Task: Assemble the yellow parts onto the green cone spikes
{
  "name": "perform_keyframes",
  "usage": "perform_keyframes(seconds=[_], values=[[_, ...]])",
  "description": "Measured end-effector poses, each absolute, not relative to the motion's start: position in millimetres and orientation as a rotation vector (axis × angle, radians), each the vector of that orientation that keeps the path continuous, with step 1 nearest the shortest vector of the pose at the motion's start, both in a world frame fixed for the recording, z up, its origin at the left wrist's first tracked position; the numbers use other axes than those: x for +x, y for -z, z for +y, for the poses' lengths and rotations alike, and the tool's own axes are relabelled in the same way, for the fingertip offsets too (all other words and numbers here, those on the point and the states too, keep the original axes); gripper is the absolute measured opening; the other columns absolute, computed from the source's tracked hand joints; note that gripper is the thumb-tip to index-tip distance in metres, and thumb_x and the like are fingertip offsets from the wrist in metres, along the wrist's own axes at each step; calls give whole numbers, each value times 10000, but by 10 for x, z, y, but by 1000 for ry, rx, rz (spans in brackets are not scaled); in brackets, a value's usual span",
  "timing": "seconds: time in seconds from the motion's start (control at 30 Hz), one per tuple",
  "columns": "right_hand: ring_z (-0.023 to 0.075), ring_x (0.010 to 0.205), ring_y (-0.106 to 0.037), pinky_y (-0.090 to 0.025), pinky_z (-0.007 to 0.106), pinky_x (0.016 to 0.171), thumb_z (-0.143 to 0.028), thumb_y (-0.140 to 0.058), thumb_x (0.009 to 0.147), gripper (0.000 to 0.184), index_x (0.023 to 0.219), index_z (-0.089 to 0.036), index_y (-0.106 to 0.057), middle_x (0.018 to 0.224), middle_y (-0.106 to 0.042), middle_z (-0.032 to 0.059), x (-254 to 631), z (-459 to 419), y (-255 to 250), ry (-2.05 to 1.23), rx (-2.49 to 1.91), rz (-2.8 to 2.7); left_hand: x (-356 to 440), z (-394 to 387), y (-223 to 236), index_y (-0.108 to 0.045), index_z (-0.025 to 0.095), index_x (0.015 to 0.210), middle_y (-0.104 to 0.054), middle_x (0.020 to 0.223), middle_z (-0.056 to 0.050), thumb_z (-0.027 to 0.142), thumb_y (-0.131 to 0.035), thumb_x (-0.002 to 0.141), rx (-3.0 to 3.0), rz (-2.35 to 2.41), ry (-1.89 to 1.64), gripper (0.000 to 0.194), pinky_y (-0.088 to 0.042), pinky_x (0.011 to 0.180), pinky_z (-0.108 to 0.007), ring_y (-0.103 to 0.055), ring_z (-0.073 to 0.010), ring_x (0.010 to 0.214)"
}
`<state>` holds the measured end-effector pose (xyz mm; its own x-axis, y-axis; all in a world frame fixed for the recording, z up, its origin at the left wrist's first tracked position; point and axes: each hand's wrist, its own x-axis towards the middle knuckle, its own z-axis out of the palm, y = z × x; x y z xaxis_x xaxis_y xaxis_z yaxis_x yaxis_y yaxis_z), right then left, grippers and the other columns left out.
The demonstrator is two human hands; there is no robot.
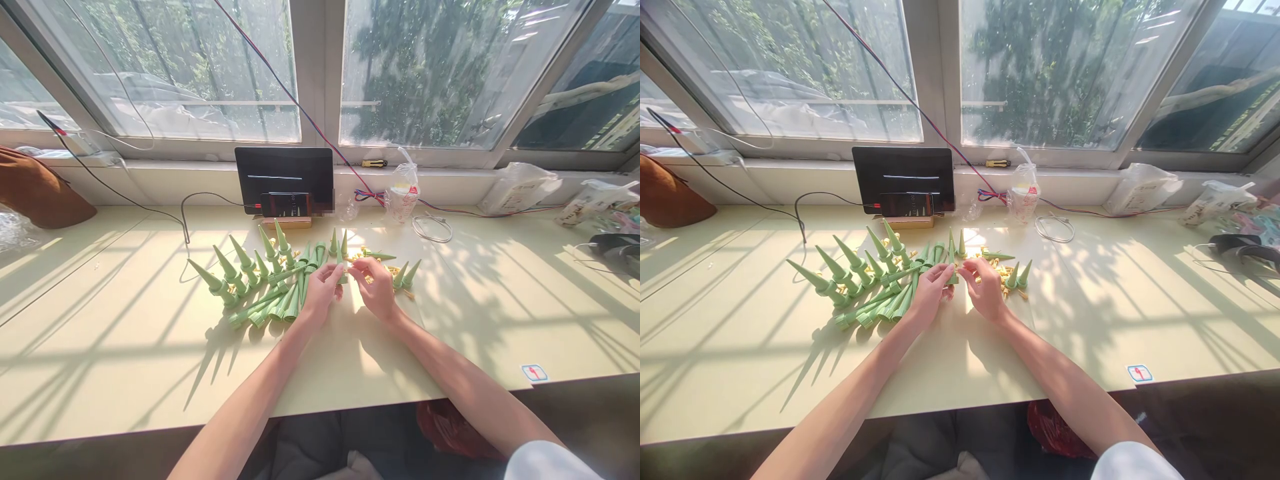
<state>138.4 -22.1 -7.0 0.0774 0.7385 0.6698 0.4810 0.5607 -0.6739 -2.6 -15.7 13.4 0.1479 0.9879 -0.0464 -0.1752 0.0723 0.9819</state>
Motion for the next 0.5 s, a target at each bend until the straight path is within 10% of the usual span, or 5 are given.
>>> perform_keyframes(seconds=[0.5], values=[[152,713,-577,-505,280,624,-227,-532,950,114,877,-202,-616,815,-607,31,1375,-223,55,-244,-1068,-1608,-35,-156,-136,-622,170,790,-599,720,-6,519,-705,776,1104,987,-1119,359,-331,469,-225,-424,-48,454]])
